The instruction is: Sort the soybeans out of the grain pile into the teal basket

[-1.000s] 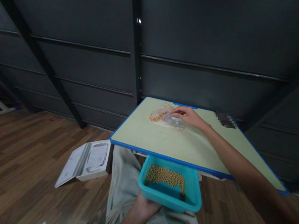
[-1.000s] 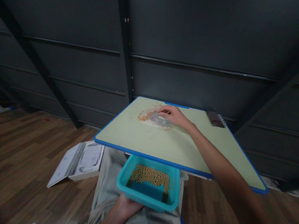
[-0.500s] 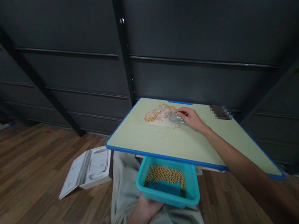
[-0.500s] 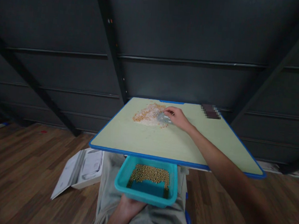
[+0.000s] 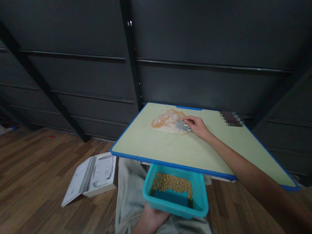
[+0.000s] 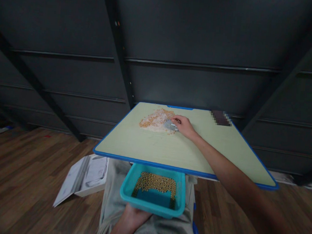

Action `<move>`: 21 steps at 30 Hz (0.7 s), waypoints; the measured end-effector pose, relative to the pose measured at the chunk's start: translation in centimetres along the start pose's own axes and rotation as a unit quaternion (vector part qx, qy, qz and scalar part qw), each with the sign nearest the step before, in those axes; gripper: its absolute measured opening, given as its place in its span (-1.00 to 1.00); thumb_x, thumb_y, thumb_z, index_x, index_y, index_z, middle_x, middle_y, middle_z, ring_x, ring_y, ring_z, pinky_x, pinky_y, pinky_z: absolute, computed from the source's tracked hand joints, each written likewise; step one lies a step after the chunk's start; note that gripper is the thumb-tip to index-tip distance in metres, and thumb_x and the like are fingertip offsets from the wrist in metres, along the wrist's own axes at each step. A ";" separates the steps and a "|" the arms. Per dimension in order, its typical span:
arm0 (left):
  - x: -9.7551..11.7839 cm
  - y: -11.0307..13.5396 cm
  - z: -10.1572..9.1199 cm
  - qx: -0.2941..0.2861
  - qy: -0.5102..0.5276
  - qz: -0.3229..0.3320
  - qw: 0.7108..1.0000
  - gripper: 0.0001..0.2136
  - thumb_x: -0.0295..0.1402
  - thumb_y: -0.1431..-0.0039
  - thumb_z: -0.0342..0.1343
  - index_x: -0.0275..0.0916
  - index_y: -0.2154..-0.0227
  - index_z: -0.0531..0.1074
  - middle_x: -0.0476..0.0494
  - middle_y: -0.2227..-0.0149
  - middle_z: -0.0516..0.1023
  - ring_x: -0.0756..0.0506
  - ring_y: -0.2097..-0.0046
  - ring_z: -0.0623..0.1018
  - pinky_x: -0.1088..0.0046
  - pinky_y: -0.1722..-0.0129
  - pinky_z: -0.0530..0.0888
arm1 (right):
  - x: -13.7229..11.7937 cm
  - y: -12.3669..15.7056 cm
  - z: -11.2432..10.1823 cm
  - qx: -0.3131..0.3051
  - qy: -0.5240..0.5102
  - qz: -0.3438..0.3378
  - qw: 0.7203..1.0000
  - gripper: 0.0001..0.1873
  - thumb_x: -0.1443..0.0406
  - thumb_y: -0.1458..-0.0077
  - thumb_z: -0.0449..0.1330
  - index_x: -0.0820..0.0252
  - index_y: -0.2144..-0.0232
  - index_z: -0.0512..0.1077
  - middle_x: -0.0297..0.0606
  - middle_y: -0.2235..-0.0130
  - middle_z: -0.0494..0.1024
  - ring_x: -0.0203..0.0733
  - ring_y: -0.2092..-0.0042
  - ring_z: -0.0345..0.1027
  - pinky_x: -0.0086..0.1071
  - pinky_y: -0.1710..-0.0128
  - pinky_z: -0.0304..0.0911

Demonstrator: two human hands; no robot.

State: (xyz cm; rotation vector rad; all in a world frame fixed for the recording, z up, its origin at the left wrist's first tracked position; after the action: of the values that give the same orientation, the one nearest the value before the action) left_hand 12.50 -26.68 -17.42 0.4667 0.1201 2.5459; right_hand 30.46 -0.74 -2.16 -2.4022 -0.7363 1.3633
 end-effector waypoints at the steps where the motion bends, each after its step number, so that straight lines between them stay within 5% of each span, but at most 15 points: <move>1: 0.0 0.0 0.0 0.004 -0.001 0.002 1.000 -0.71 -0.30 -0.22 -0.06 0.01 0.26 0.60 0.05 0.18 0.67 -0.20 -0.07 0.51 0.11 -0.19 0.30 | 0.1 0.0 0.1 0.000 -0.002 0.003 1.000 -0.65 0.10 -0.10 0.16 0.25 0.25 0.56 -0.16 0.25 0.60 -0.16 0.29 0.39 -0.31 0.24 0.25; 12: 0.1 -0.1 0.7 0.016 0.019 0.008 1.000 -0.73 -0.30 -0.21 -0.02 -0.06 0.18 0.58 -0.03 0.17 0.67 -0.22 -0.10 0.49 0.12 -0.19 0.29 | -0.3 0.1 0.5 -0.023 -0.022 0.001 0.999 -0.68 0.14 -0.11 0.16 0.26 0.27 0.55 -0.16 0.24 0.60 -0.15 0.26 0.41 -0.30 0.22 0.25; 16: -0.1 -0.3 -0.6 0.014 0.043 0.023 0.999 -0.66 -0.29 -0.24 -0.03 -0.10 -0.04 0.44 -0.11 0.10 0.65 -0.21 -0.09 0.50 0.04 -0.20 0.27 | -0.5 0.1 0.7 -0.022 -0.030 -0.004 0.999 -0.70 0.15 -0.11 0.16 0.26 0.27 0.55 -0.15 0.24 0.61 -0.14 0.25 0.42 -0.30 0.23 0.26; 21: -0.5 -0.6 -2.3 0.000 0.058 0.032 0.998 -0.65 -0.30 -0.26 -0.06 -0.09 -0.07 0.40 -0.13 0.10 0.64 -0.22 -0.05 0.52 0.00 -0.19 0.26 | -0.6 0.2 0.9 -0.021 -0.032 -0.012 0.999 -0.71 0.15 -0.10 0.17 0.25 0.30 0.55 -0.17 0.26 0.60 -0.12 0.24 0.43 -0.29 0.22 0.27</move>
State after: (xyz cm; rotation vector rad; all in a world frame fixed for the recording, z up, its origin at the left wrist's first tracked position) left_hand 12.37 -26.45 -19.80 0.3272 0.1511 2.6357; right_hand 29.51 -1.24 -2.26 -2.3822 -0.8154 1.4350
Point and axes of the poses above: each hand's wrist, its own y-axis away from the middle knuckle, its own z-axis out of the palm, x = y × z, the point moved 4 cm from there along -y, towards the middle knuckle
